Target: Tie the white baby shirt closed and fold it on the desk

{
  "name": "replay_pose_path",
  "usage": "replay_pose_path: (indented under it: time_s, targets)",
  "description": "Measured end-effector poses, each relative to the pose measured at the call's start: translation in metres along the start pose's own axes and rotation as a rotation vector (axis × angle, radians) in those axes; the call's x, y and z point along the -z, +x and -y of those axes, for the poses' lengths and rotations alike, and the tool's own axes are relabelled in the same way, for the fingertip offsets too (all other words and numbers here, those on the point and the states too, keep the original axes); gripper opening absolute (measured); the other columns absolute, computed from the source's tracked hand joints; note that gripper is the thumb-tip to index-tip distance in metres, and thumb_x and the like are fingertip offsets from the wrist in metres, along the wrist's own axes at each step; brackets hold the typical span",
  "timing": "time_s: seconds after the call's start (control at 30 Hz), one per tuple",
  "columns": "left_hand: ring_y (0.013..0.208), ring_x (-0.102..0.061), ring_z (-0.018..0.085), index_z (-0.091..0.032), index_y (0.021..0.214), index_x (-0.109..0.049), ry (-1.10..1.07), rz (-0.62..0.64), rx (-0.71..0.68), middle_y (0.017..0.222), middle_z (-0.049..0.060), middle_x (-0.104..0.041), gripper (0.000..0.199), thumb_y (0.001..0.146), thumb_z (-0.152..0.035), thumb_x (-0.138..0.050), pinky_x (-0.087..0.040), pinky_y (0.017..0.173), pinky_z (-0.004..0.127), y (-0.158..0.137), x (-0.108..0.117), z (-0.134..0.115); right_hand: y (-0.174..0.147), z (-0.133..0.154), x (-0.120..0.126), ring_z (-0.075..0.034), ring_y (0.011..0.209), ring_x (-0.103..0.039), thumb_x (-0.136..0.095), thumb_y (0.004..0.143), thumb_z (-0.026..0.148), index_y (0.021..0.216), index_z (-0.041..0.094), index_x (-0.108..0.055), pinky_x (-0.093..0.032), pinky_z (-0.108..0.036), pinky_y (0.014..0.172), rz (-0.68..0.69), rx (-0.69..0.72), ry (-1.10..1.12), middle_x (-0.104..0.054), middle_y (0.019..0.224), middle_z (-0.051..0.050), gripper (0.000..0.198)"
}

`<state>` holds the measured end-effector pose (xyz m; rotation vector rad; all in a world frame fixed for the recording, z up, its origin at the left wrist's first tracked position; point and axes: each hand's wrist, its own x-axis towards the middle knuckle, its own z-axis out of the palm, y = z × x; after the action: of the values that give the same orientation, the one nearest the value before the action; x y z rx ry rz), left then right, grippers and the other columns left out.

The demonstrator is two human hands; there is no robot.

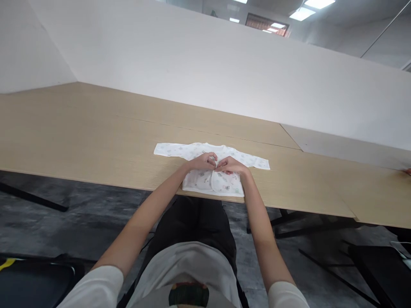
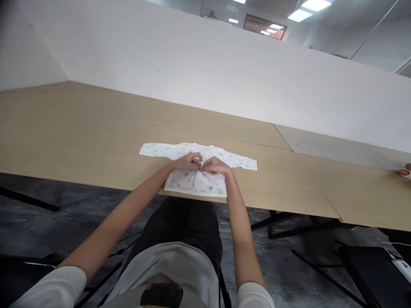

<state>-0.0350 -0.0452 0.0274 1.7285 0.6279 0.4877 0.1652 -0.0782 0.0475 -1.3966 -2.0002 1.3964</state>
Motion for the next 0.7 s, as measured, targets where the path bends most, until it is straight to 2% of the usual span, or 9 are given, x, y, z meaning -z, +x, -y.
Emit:
replay_pose_path:
  time_s: [0.23, 0.5, 0.7]
  targets:
    - [0.060, -0.054, 0.011, -0.019, 0.084, -0.046, 0.045, -0.001, -0.021, 0.068, -0.002, -0.061, 0.034, 0.060, -0.026, -0.069, -0.038, 0.054, 0.022, 0.000, -0.001, 0.000, -0.002, 0.001, -0.001, -0.006, 0.040, -0.035, -0.074, 0.065, 0.039, 0.073, 0.012, -0.068, -0.026, -0.021, 0.041, 0.016, 0.005, -0.018, -0.044, 0.044, 0.005, 0.029]
    - [0.056, -0.049, 0.009, -0.017, 0.080, -0.051, 0.080, 0.035, -0.102, 0.066, -0.002, -0.056, 0.024, 0.064, -0.028, -0.066, -0.034, 0.051, 0.021, 0.003, -0.003, 0.001, 0.002, -0.003, -0.004, -0.005, 0.039, -0.035, -0.071, 0.065, 0.029, 0.062, 0.015, -0.059, -0.026, -0.020, 0.041, -0.063, -0.006, -0.071, -0.043, 0.043, 0.006, 0.019]
    - [0.068, -0.055, 0.012, -0.016, 0.082, -0.055, 0.089, -0.011, -0.118, 0.075, 0.001, -0.060, 0.027, 0.066, -0.034, -0.066, -0.041, 0.061, 0.024, 0.002, -0.001, -0.004, -0.005, -0.005, 0.007, -0.007, 0.041, -0.039, -0.072, 0.064, 0.033, 0.076, 0.014, -0.066, -0.028, -0.021, 0.041, -0.038, 0.015, -0.014, -0.049, 0.046, 0.004, 0.023]
